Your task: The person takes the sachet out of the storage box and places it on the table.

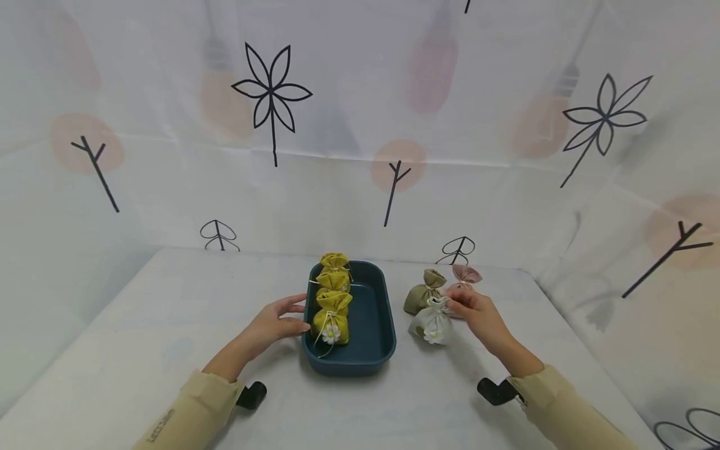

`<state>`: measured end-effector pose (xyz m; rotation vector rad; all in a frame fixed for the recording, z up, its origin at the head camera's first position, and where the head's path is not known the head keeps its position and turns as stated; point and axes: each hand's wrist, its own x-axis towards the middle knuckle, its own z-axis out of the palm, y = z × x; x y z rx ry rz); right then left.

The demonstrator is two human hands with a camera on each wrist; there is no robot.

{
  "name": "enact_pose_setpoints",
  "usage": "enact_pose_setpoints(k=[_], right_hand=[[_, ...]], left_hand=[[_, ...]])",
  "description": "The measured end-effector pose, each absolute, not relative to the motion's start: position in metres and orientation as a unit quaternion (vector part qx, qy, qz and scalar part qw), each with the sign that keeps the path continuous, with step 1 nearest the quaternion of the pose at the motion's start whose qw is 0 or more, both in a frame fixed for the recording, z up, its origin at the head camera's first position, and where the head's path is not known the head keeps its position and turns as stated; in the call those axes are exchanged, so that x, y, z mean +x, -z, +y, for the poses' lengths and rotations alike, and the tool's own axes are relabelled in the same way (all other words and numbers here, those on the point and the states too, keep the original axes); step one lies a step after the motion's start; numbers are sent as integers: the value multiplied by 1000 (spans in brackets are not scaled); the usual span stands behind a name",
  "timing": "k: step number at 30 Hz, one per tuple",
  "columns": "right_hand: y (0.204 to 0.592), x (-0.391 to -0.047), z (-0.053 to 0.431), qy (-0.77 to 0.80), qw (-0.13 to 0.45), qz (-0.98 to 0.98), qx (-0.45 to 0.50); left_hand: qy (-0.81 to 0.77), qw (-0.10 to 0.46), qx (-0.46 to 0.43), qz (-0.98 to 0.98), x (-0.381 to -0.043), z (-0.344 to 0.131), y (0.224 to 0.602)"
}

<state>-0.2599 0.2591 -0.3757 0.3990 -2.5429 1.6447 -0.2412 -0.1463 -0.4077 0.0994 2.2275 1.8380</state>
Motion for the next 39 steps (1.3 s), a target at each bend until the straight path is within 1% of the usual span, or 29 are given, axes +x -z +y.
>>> enact_pose_setpoints(k=[12, 20, 28, 39], right_hand=[[381, -269, 264, -530, 35, -840, 108], [381, -262, 271, -540, 42, -833, 112], [372, -255, 270, -544, 71, -830, 99], [359, -246, 262, -577, 75, -807, 98]], left_hand=[[-627, 125, 34, 768, -243, -146, 407], [-629, 129, 33, 766, -243, -146, 407], [-625, 126, 34, 770, -242, -146, 405], [-626, 127, 33, 769, -240, -147, 406]])
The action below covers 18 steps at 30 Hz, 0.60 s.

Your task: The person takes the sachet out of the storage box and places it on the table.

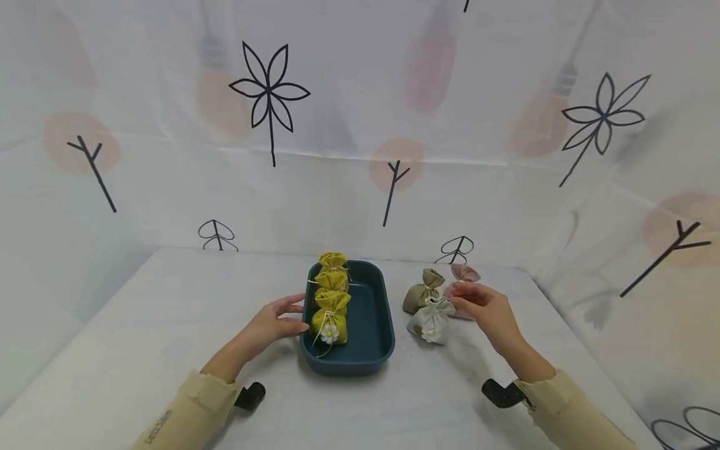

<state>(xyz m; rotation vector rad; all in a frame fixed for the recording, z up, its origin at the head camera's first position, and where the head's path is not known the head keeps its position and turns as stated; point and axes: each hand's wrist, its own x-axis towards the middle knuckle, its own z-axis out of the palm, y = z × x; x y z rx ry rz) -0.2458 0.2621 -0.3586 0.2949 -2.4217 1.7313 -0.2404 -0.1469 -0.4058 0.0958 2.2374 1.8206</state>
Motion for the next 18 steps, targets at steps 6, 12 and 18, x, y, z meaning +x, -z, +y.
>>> enact_pose_setpoints(k=[6, 12, 18], right_hand=[[354, -247, 251, -585, 67, -801, 111], [354, -250, 243, -589, 63, -796, 125], [353, -253, 235, -587, 59, -796, 135]], left_hand=[[-624, 127, 32, 770, -241, -147, 406], [-625, 130, 32, 769, -242, -147, 408], [-628, 133, 34, 766, -243, -147, 408]])
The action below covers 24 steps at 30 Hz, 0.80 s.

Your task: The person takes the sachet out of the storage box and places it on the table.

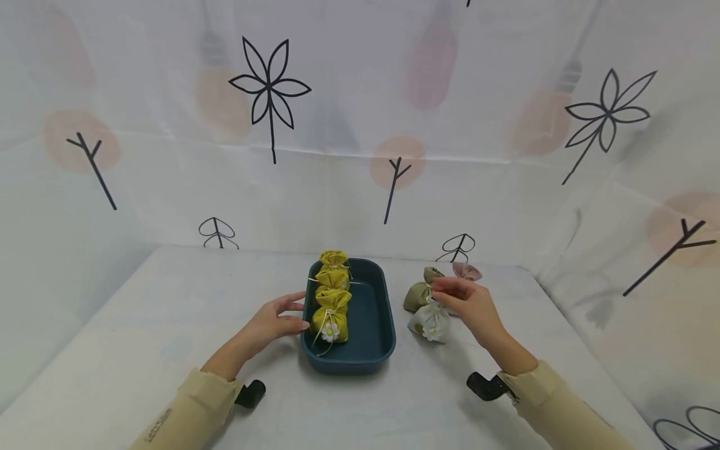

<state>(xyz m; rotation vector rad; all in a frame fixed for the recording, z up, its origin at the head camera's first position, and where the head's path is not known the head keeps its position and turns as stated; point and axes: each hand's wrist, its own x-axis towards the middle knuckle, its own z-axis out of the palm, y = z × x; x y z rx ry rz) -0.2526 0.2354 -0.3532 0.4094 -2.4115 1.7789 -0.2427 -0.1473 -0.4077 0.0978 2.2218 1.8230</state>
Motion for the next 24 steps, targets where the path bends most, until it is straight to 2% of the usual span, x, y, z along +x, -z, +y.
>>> enact_pose_setpoints(k=[12, 24], right_hand=[[351, -261, 211, -589, 51, -793, 145], [339, -267, 186, -591, 13, -796, 129]], left_hand=[[-631, 131, 31, 764, -242, -147, 408], [-627, 130, 36, 767, -243, -147, 409]])
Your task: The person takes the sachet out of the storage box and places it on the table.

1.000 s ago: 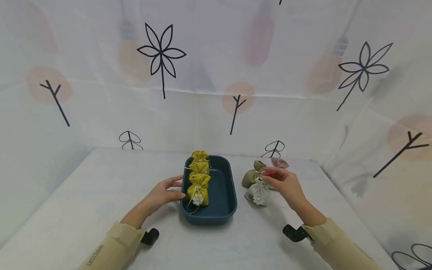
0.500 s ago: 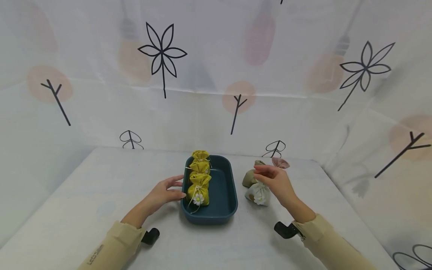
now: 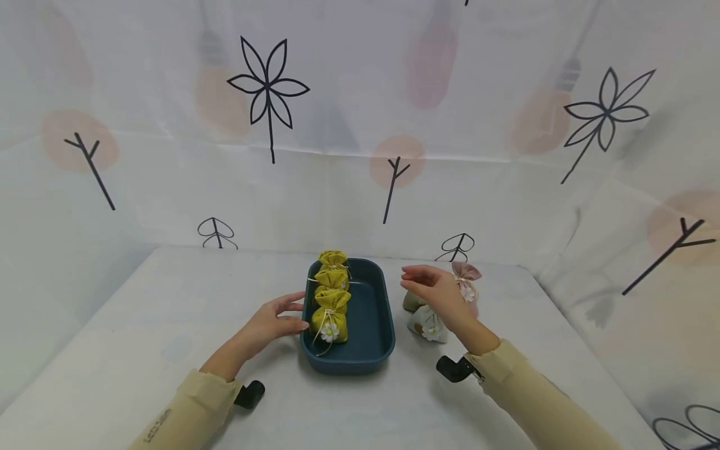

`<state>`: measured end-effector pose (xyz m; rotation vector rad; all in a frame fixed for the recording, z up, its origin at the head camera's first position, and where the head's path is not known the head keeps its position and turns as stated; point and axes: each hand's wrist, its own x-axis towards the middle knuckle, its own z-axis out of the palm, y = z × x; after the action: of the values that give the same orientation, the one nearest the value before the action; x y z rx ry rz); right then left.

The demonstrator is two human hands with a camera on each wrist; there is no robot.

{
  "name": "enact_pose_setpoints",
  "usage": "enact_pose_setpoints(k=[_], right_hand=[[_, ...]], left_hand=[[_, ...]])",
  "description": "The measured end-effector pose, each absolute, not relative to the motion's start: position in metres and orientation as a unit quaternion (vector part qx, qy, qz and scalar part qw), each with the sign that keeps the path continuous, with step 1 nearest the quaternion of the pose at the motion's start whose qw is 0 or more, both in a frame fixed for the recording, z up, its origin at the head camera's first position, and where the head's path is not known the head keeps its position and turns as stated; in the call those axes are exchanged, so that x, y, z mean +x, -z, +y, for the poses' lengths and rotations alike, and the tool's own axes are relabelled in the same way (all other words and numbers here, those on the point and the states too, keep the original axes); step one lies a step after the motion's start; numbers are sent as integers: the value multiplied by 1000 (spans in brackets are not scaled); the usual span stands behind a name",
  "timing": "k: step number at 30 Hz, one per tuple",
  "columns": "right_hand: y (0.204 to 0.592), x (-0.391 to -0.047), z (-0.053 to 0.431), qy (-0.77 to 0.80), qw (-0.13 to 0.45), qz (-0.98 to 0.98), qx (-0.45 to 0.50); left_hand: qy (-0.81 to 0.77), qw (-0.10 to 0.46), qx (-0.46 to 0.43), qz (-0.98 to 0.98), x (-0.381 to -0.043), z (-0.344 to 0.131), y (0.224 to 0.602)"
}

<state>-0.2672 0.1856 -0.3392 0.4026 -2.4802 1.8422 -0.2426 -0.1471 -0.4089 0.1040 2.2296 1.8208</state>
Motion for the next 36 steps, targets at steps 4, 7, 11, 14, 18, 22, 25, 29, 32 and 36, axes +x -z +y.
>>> enact_pose_setpoints(k=[4, 7, 11, 14, 18, 22, 25, 29, 32, 36], right_hand=[[346, -276, 182, -586, 17, -799, 134], [346, -279, 178, -583, 20, -800, 141], [345, -283, 172, -576, 27, -804, 146], [342, -285, 169, -570, 33, -808, 146], [337, -287, 163, -564, 33, -813, 145], [334, -291, 159, -562, 33, -815, 141], [333, -295, 154, -561, 33, -815, 139], [332, -300, 148, -557, 37, -819, 137], [332, -303, 143, -552, 44, -821, 141], [332, -307, 138, -550, 52, -820, 151]], left_hand=[[-625, 131, 35, 769, -243, -147, 409], [-624, 131, 32, 770, -242, -147, 409], [-623, 133, 31, 770, -241, -147, 409], [-624, 132, 33, 770, -241, -147, 408], [-624, 130, 31, 770, -242, -147, 408], [-627, 131, 30, 768, -243, -147, 408], [-626, 131, 31, 768, -244, -147, 409], [-625, 131, 31, 769, -244, -147, 409], [-626, 132, 31, 768, -244, -147, 408], [-629, 133, 34, 765, -243, -148, 408]])
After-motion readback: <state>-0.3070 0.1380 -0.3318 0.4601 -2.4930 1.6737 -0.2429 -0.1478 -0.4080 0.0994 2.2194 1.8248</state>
